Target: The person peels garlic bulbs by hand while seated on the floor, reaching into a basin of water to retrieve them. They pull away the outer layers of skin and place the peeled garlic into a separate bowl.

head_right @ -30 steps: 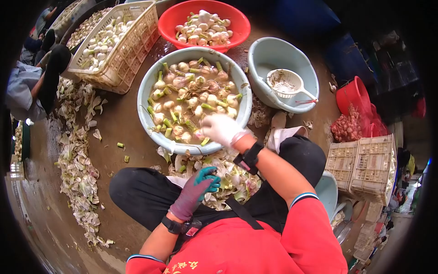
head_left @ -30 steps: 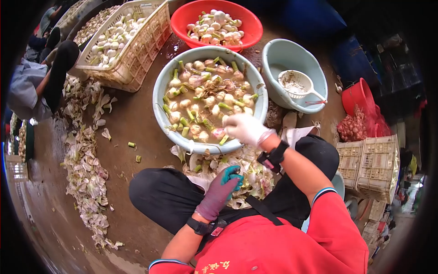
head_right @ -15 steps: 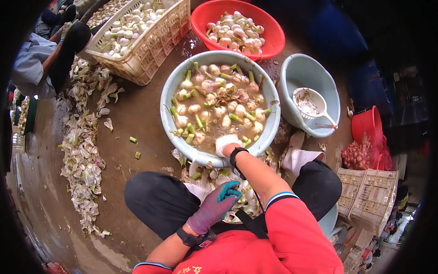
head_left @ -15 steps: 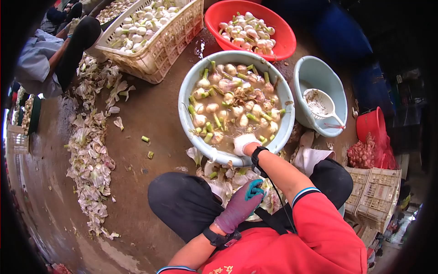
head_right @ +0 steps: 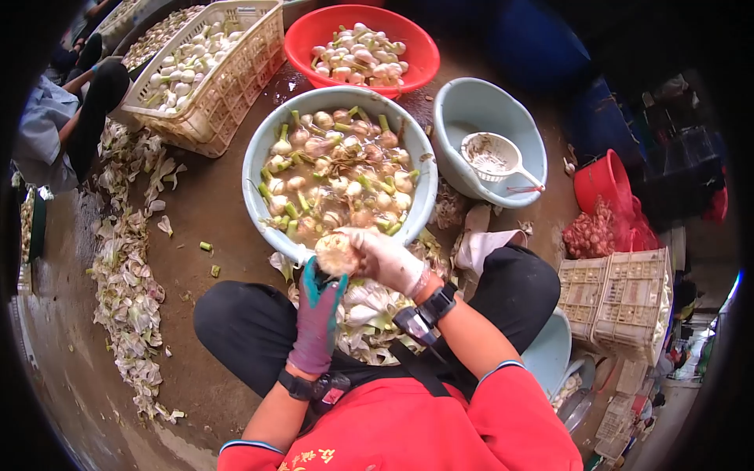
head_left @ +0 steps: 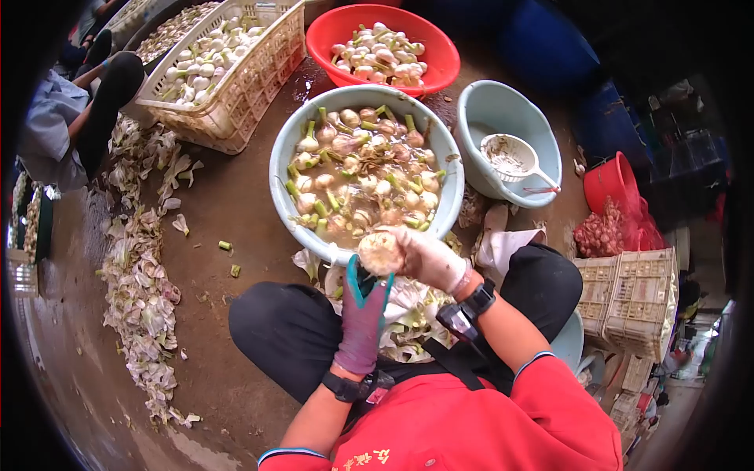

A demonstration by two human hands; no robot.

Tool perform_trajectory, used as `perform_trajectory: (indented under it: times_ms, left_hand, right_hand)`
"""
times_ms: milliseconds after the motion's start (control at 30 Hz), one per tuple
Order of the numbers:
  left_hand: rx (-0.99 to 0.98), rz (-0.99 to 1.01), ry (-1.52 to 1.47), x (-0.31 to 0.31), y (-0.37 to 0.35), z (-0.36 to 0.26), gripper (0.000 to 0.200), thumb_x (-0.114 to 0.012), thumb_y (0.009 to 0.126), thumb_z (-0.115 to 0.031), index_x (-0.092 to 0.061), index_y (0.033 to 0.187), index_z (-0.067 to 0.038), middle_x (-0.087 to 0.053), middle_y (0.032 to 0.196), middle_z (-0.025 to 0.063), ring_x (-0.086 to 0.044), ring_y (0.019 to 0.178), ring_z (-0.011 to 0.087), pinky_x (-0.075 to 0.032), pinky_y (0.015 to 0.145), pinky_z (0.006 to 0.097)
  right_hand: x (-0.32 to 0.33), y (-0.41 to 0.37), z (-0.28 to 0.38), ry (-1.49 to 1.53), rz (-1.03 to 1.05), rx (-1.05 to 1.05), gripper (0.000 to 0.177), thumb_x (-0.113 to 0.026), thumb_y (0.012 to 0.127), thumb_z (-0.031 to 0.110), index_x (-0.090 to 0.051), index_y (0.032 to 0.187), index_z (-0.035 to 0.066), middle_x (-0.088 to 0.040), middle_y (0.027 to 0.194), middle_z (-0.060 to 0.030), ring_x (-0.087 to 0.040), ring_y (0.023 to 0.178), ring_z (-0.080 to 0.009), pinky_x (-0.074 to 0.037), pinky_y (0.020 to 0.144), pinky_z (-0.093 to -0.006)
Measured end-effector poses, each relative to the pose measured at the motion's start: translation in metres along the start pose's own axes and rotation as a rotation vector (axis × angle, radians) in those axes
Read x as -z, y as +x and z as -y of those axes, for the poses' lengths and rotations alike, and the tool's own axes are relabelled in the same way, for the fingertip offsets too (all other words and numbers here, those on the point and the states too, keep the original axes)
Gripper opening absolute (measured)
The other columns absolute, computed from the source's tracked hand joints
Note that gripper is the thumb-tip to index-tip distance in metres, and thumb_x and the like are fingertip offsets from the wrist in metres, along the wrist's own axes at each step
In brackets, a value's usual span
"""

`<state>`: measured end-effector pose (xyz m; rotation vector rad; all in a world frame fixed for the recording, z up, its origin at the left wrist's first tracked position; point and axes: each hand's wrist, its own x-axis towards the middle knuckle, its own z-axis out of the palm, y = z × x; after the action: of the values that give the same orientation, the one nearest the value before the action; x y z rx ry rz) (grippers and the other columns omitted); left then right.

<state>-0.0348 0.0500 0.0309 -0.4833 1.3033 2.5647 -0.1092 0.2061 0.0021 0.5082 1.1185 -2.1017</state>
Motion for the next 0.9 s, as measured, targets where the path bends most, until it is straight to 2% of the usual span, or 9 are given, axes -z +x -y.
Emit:
perform_trajectory:
  times_ms: [67, 200, 333, 400, 500, 567, 700, 833, 900]
  left_hand:
    - [0.070, 0.041, 0.020, 0.001, 0.000, -0.004, 0.051, -0.055, 0.090, -0.008, -0.037, 0.137, 0.001, -0.050, 0.126, 0.0123, -0.054, 0.113, 0.0196, -0.044, 0.099, 0.0312]
    - [0.065, 0.050, -0.029, 0.007, -0.004, 0.007, 0.041, -0.057, 0.089, -0.009, -0.045, 0.127, 0.001, -0.057, 0.117, 0.0107, -0.060, 0.103, 0.0174, -0.049, 0.091, 0.0301]
    - [-0.031, 0.033, 0.012, 0.005, -0.004, 0.018, 0.037, -0.056, 0.087, 0.000, -0.046, 0.122, 0.001, -0.058, 0.115, 0.0117, -0.061, 0.098, 0.0174, -0.052, 0.086, 0.0308]
    - [-0.066, 0.034, 0.027, 0.003, -0.005, 0.024, 0.038, -0.058, 0.085, 0.003, -0.047, 0.121, 0.000, -0.058, 0.112, 0.0115, -0.061, 0.095, 0.0166, -0.052, 0.084, 0.0284]
    - [-0.176, 0.006, 0.364, 0.007, -0.008, 0.031, 0.043, -0.066, 0.079, 0.001, -0.048, 0.118, -0.002, -0.057, 0.112, 0.0108, -0.059, 0.097, 0.0184, -0.050, 0.085, 0.0310]
    - [-0.605, -0.063, 0.926, 0.009, -0.013, 0.030, 0.048, -0.072, 0.073, -0.002, -0.049, 0.116, -0.002, -0.055, 0.112, 0.0100, -0.056, 0.101, 0.0204, -0.047, 0.088, 0.0347]
    - [-0.840, -0.081, 1.064, 0.008, -0.022, 0.018, 0.048, -0.072, 0.071, -0.003, -0.050, 0.114, -0.003, -0.052, 0.114, 0.0090, -0.054, 0.103, 0.0221, -0.045, 0.091, 0.0360]
    - [-0.512, -0.050, 0.614, 0.020, -0.015, 0.022, 0.049, -0.069, 0.073, 0.001, -0.049, 0.117, -0.003, -0.055, 0.112, 0.0135, -0.058, 0.100, 0.0273, -0.050, 0.085, 0.0371]
    - [-0.066, 0.032, 0.050, 0.023, -0.016, 0.014, 0.043, -0.062, 0.079, 0.000, -0.047, 0.120, -0.002, -0.058, 0.113, 0.0128, -0.063, 0.093, 0.0256, -0.056, 0.078, 0.0346]
  right_hand:
    - [-0.017, -0.036, -0.004, -0.029, 0.143, 0.053, 0.058, -0.061, 0.092, 0.037, -0.044, 0.139, 0.007, -0.061, 0.111, 0.0009, -0.060, 0.086, -0.0096, -0.053, 0.082, -0.0318]
    - [-0.024, -0.069, 0.001, -0.508, -0.045, 0.060, 0.050, -0.057, 0.093, 0.027, -0.048, 0.136, 0.002, -0.063, 0.103, -0.0023, -0.060, 0.086, -0.0099, -0.052, 0.080, -0.0273]
    - [-0.024, -0.081, -0.021, -1.067, -0.312, 0.456, 0.034, -0.056, 0.088, 0.028, -0.066, 0.109, 0.003, -0.068, 0.090, -0.0154, -0.066, 0.084, -0.0285, -0.050, 0.078, -0.0388]
    - [-0.041, -0.096, -0.018, -1.271, -0.454, 0.336, 0.031, -0.054, 0.086, 0.031, -0.068, 0.095, 0.004, -0.066, 0.088, -0.0208, -0.063, 0.086, -0.0376, -0.049, 0.078, -0.0447]
    - [-0.035, -0.095, -0.032, -1.285, -0.524, 0.347, 0.030, -0.051, 0.086, 0.030, -0.067, 0.090, 0.004, -0.066, 0.085, -0.0195, -0.064, 0.084, -0.0381, -0.049, 0.077, -0.0464]
    - [-0.043, -0.090, -0.039, -1.320, -0.613, 0.370, 0.028, -0.050, 0.085, 0.027, -0.068, 0.090, 0.006, -0.067, 0.085, -0.0190, -0.065, 0.085, -0.0367, -0.050, 0.079, -0.0469]
    - [-0.057, -0.096, -0.034, -1.242, -0.633, 0.377, 0.028, -0.051, 0.080, 0.024, -0.070, 0.091, 0.007, -0.068, 0.082, -0.0184, -0.066, 0.083, -0.0342, -0.051, 0.079, -0.0440]
    - [-0.052, -0.098, -0.029, -0.966, -0.505, 0.265, 0.031, -0.054, 0.080, 0.029, -0.070, 0.092, 0.007, -0.069, 0.082, -0.0176, -0.067, 0.082, -0.0324, -0.052, 0.078, -0.0420]
    - [-0.031, -0.089, -0.036, -1.053, -0.553, 0.302, 0.036, -0.059, 0.080, 0.038, -0.071, 0.093, 0.007, -0.069, 0.081, -0.0167, -0.068, 0.080, -0.0309, -0.052, 0.076, -0.0400]
